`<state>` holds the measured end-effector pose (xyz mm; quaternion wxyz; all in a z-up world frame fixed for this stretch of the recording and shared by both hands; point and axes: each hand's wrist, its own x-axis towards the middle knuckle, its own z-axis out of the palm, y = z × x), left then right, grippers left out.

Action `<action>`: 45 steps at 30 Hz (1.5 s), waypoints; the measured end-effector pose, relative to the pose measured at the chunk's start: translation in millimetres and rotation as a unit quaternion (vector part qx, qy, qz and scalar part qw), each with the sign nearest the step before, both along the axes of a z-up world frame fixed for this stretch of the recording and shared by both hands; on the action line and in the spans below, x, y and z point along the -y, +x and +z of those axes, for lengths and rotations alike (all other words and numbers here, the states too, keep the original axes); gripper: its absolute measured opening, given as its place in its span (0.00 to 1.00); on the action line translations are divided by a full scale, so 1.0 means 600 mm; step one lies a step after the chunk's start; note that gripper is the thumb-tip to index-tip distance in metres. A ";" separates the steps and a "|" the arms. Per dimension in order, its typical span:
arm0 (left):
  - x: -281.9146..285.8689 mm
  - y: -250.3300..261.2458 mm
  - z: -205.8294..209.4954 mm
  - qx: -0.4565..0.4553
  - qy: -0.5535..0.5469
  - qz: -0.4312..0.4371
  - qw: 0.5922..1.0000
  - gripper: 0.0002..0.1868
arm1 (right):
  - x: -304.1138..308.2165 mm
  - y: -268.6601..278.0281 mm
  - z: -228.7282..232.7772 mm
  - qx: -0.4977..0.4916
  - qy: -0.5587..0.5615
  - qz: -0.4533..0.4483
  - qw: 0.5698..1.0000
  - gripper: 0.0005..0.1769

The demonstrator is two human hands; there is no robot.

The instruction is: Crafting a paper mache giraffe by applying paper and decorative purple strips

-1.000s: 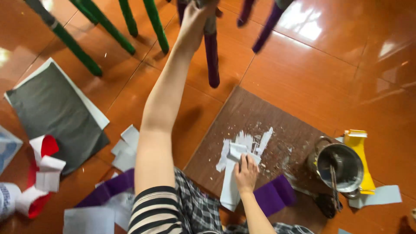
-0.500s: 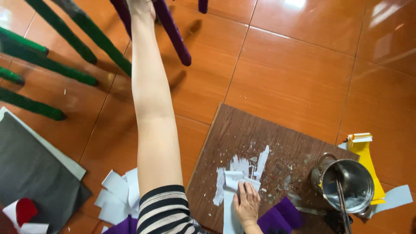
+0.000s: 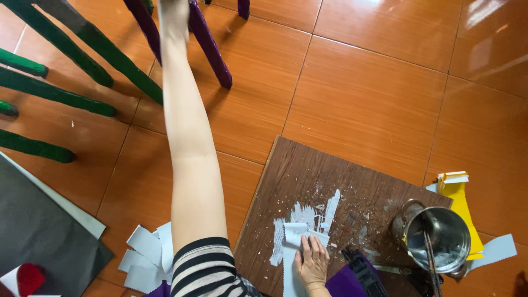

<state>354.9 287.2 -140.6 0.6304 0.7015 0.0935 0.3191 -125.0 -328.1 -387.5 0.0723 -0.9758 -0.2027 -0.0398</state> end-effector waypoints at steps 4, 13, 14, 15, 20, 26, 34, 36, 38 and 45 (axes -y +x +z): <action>0.090 -0.109 -0.158 -0.075 -0.015 0.059 0.995 0.51 | -0.008 0.005 0.007 0.007 0.012 -0.001 1.000 0.42; 0.630 -0.660 -0.353 -0.270 -0.201 0.060 0.940 0.05 | -0.024 0.040 0.000 0.074 0.057 -0.005 0.996 0.39; 0.695 -0.713 -0.343 -0.354 -0.169 0.030 0.919 0.10 | -0.027 0.041 0.004 0.089 0.071 -0.008 0.993 0.38; 0.726 -0.746 -0.325 -0.349 -0.164 0.035 0.922 0.10 | -0.025 0.045 -0.012 0.094 0.078 -0.005 0.992 0.38; 0.804 -0.924 -0.278 -0.224 0.167 -0.253 0.926 0.20 | -0.034 0.068 -0.031 0.024 0.104 -0.017 0.994 0.36; 0.770 -1.022 -0.314 -0.256 0.270 -0.218 0.902 0.10 | -0.011 0.046 0.041 0.105 0.094 -0.025 0.990 0.35; 0.765 -1.019 -0.363 -0.329 0.316 -0.240 0.857 0.19 | 0.106 -0.073 0.070 0.008 0.140 -0.146 0.979 0.26; 0.762 -1.017 -0.341 -0.333 0.323 -0.258 0.847 0.20 | 0.121 -0.073 0.049 0.006 0.145 -0.159 0.977 0.27; 0.762 -1.031 -0.313 -0.322 0.358 -0.296 0.825 0.19 | 0.119 -0.071 0.041 0.035 0.223 -0.129 0.966 0.30; 0.762 -1.051 -0.291 -0.334 0.391 -0.304 0.802 0.19 | 0.097 -0.091 0.064 -0.059 0.219 -0.114 0.967 0.35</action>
